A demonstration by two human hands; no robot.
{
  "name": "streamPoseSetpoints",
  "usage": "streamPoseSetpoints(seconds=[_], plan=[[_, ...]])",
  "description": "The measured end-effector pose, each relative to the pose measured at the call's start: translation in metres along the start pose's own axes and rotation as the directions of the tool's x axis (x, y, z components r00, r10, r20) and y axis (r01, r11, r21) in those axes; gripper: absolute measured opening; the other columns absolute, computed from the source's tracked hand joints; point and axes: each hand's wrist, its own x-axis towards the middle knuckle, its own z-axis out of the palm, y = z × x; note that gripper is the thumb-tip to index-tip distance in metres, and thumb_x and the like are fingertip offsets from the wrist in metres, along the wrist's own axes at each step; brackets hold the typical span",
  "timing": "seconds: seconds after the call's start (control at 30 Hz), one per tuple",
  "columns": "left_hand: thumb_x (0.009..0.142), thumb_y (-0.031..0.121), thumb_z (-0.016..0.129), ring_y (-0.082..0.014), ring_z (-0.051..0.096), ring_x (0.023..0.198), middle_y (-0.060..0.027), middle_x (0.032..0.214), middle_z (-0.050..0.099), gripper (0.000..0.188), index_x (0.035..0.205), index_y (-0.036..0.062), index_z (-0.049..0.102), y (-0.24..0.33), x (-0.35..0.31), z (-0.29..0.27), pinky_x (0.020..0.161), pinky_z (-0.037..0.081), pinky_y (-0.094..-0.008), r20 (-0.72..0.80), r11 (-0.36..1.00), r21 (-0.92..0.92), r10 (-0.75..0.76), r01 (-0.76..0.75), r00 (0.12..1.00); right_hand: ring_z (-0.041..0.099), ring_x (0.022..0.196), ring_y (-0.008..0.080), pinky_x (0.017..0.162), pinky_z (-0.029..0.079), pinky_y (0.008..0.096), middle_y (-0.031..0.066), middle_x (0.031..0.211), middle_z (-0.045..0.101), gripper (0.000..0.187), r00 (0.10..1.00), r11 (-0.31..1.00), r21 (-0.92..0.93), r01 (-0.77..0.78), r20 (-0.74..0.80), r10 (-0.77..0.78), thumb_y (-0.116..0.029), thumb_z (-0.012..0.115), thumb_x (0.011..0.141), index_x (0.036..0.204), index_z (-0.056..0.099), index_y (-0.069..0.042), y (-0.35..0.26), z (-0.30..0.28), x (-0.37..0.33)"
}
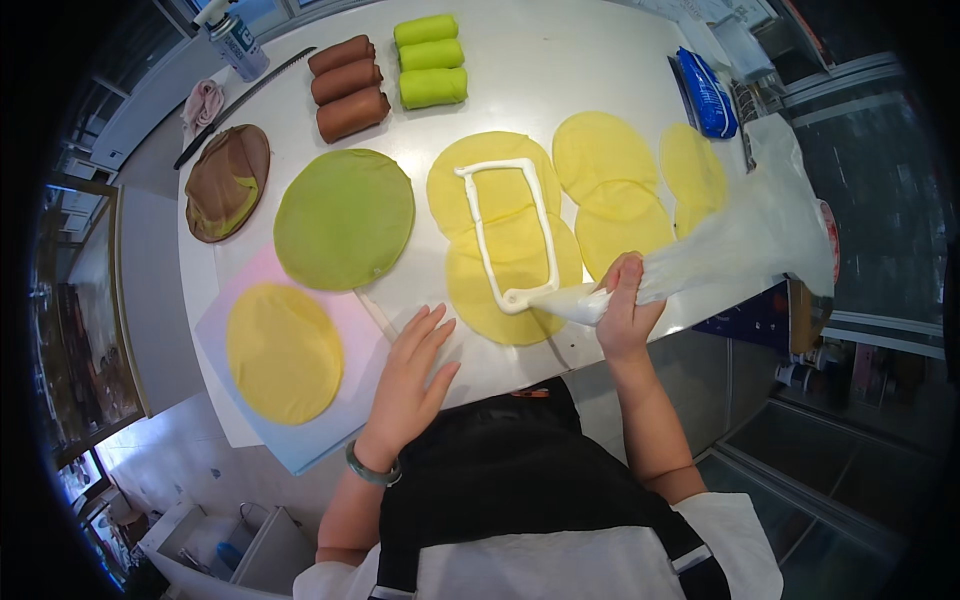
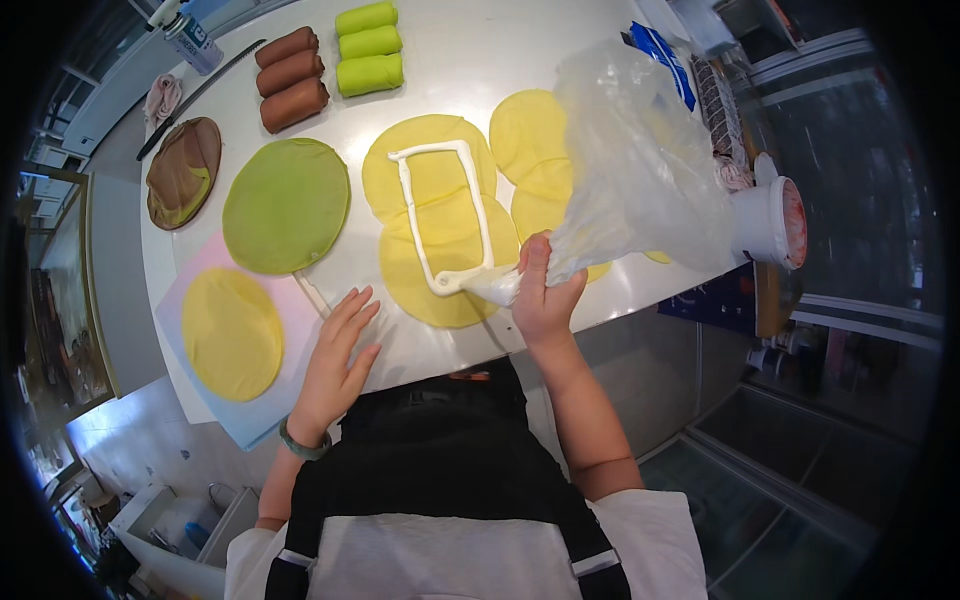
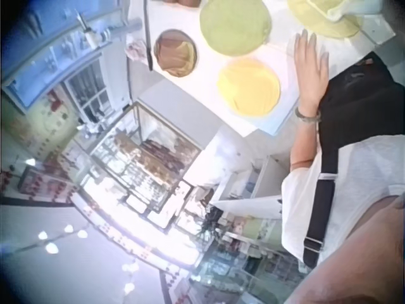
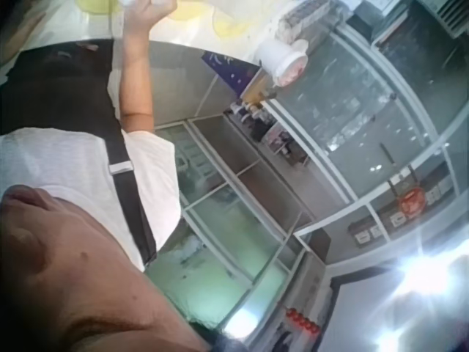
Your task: The person prepares crepes by piping white cream onto green and yellow crepe sheets, sprinkling dark crumbs, and rolling them into cylinders. They also refill a piping bag with cream and continue piping onto additional crepes.
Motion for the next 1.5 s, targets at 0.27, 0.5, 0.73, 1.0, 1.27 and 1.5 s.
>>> streamPoseSetpoints(seconds=[0.27,0.5,0.73,1.0,1.27,1.5], plan=[[0.101,0.018,0.066,-0.0311,0.045,0.149,-0.0169,0.157,0.052,0.034,0.129,-0.0005,0.062,0.097,0.110,-0.031,0.122,0.036,-0.0461,-0.057,0.881,-0.422,0.209,-0.213,0.976,0.064,0.074,0.0168,0.066,0.051,0.0381,0.0101,0.089,0.066,0.021,0.843,0.921,-0.245,0.303,0.519,-0.139,-0.020,0.065,0.102,0.106,0.063,0.001,-0.076,0.037,0.002],[0.114,0.048,0.038,-0.0247,0.073,0.106,-0.0220,0.103,0.078,0.065,0.059,0.0132,0.041,0.183,0.153,-0.101,0.104,0.052,-0.0422,0.352,0.851,-0.508,0.061,0.136,0.934,0.067,0.095,0.0186,0.087,0.053,0.0353,0.0081,0.094,0.070,0.029,0.459,0.820,0.367,-0.440,0.876,-0.146,-0.030,0.058,0.108,0.101,0.062,-0.002,-0.113,0.032,0.058],[0.113,0.048,0.041,-0.0248,0.070,0.112,-0.0185,0.103,0.079,0.067,0.060,0.0073,0.049,0.178,0.187,-0.106,0.117,0.039,-0.0400,0.142,0.823,-0.478,0.419,-0.309,0.897,0.061,0.091,0.0147,0.091,0.050,0.0361,0.0061,0.089,0.067,0.040,0.598,0.941,0.173,-0.291,0.801,0.038,-0.037,0.053,0.110,0.084,0.058,-0.008,-0.062,0.066,0.024],[0.101,0.015,0.068,-0.0285,0.050,0.142,-0.0191,0.151,0.054,0.069,0.161,0.0022,0.036,0.094,0.130,-0.127,0.120,0.037,-0.0412,-0.174,0.871,-0.414,0.209,-0.264,0.962,0.065,0.084,0.0247,0.091,0.053,0.0419,0.0115,0.079,0.065,0.053,0.966,0.911,0.387,0.141,-0.254,-0.041,-0.043,0.043,0.114,0.075,0.045,-0.007,0.047,0.086,0.091],[0.102,0.002,0.057,-0.0288,0.050,0.144,-0.0181,0.149,0.056,0.059,0.159,0.0012,0.039,0.046,0.075,-0.117,0.121,0.035,-0.0409,-0.193,0.874,-0.479,-0.010,-0.085,0.981,0.051,0.066,0.0170,0.071,0.045,0.0332,0.0055,0.068,0.054,0.055,0.921,0.982,0.129,0.137,-0.381,-0.078,-0.039,0.040,0.115,0.072,0.046,-0.006,0.071,0.100,0.083],[0.103,0.003,0.058,-0.0274,0.051,0.143,-0.0176,0.149,0.057,0.056,0.157,0.0012,0.042,0.037,0.067,-0.101,0.121,0.035,-0.0408,-0.132,0.849,-0.528,-0.067,-0.013,0.989,0.042,0.059,0.0129,0.059,0.040,0.0314,0.0012,0.063,0.045,0.053,0.922,0.983,0.135,0.123,-0.383,-0.063,-0.031,0.044,0.113,0.067,0.044,-0.006,0.062,0.092,0.068]])
